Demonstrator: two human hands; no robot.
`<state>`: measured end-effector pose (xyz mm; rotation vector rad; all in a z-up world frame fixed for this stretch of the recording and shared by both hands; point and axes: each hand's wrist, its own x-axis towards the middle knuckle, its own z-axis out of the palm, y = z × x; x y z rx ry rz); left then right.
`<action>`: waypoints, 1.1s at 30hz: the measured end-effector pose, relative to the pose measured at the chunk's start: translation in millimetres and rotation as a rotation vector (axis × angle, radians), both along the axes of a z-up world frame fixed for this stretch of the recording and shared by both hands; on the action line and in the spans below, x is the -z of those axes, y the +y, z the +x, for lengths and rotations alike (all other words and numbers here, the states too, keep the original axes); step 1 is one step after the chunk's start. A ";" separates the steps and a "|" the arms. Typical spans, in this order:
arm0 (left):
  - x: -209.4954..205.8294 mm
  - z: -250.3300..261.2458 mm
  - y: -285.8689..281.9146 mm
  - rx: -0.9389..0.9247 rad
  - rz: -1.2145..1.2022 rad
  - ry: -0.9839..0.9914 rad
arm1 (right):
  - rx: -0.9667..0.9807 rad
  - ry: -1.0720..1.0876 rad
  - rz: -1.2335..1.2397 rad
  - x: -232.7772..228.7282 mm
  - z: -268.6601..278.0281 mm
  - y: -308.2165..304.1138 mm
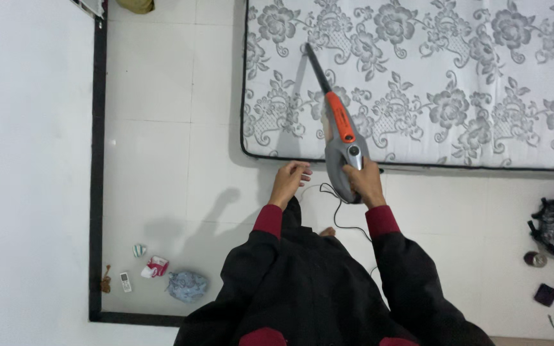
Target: The person uses a handheld vacuum to clean a floral-patterned mattress placed on the floor. They move the vacuum across the mattress surface and along the edges, briefly unplugging and replugging the device before continuing.
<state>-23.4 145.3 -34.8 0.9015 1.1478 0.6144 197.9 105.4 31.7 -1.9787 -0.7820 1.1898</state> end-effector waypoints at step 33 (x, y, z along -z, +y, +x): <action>18.1 -14.7 132.9 0.009 -0.067 -0.055 | 0.141 -0.154 0.096 32.5 -16.1 203.6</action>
